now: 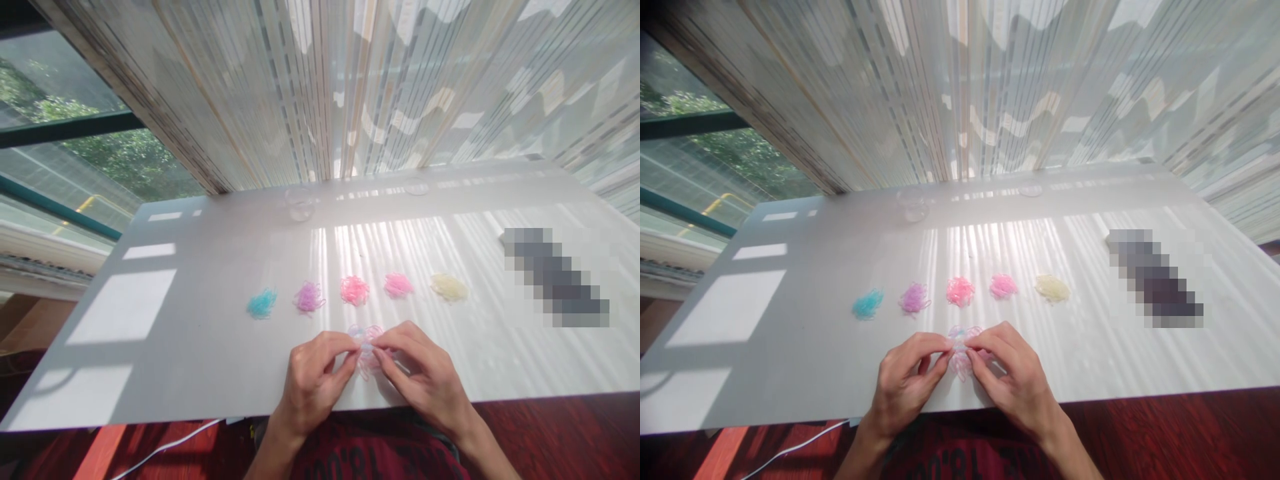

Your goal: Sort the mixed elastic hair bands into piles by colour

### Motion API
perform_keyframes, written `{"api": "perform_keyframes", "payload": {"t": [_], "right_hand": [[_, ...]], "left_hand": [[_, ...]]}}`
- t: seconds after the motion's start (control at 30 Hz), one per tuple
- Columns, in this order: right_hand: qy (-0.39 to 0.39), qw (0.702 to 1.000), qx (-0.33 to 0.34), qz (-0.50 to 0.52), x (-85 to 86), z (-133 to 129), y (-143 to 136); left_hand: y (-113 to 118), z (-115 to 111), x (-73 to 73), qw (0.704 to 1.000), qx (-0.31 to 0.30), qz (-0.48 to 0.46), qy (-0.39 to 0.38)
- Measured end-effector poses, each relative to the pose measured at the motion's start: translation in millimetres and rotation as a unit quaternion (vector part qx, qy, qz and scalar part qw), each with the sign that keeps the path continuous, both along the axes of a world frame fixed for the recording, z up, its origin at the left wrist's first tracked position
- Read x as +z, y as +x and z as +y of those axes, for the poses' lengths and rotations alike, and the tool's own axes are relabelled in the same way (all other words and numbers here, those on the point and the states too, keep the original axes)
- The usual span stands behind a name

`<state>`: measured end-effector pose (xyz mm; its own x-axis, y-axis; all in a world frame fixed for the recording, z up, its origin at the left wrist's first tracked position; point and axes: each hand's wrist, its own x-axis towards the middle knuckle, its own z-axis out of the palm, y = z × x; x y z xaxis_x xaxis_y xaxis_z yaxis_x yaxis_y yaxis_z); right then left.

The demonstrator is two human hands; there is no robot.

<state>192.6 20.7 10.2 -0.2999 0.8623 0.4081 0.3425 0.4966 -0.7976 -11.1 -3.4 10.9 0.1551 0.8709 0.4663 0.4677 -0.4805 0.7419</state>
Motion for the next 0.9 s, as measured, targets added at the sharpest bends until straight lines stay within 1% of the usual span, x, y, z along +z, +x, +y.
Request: {"api": "perform_keyframes", "payload": {"t": [0.07, 0.1, 0.13, 0.17, 0.27, 0.33, 0.4, 0.47, 0.57, 0.73, 0.9], "right_hand": [[-0.010, 1.000, -0.008, 0.003, -0.1, 0, 1], [-0.017, 1.000, -0.011, 0.003, -0.1, 0, 1], [-0.022, 1.000, -0.012, 0.004, 0.1, 0, 1], [-0.025, 1.000, -0.012, 0.003, 0.4, 0, 1], [-0.027, 1.000, -0.008, 0.001, 2.4, 0, 2], [-0.038, 0.999, -0.010, -0.003, 3.8, 1, 2], [-0.051, 0.999, -0.015, -0.003, 4.7, 1, 2], [-0.057, 0.998, -0.020, -0.001, 4.7, 2, 3], [-0.060, 0.998, -0.023, -0.001, 3.6, 2, 3], [-0.068, 0.997, -0.029, -0.004, 3.0, 2, 2], [-0.074, 0.997, -0.028, -0.008, 5.1, 2, 2]], "left_hand": [[-11, -3, 5.7, 1.000, 0.011, 0.020, 0.022], [-19, -5, 9.1, 0.998, 0.033, 0.038, 0.041], [-29, -7, 12.7, 0.996, 0.060, 0.053, 0.047], [-40, -9, 16.3, 0.992, 0.103, 0.057, 0.055], [-76, -12, 24.5, 0.968, 0.222, 0.098, 0.060], [-98, -12, 27.2, 0.953, 0.270, 0.127, 0.050], [-115, -10, 28.0, 0.943, 0.294, 0.151, 0.048], [-127, -6, 27.5, 0.935, 0.305, 0.176, 0.050], [-135, 2, 26.0, 0.929, 0.297, 0.215, 0.050], [-133, 12, 22.5, 0.939, 0.237, 0.241, 0.060], [-128, 10, 17.9, 0.947, 0.222, 0.223, 0.061]]}}
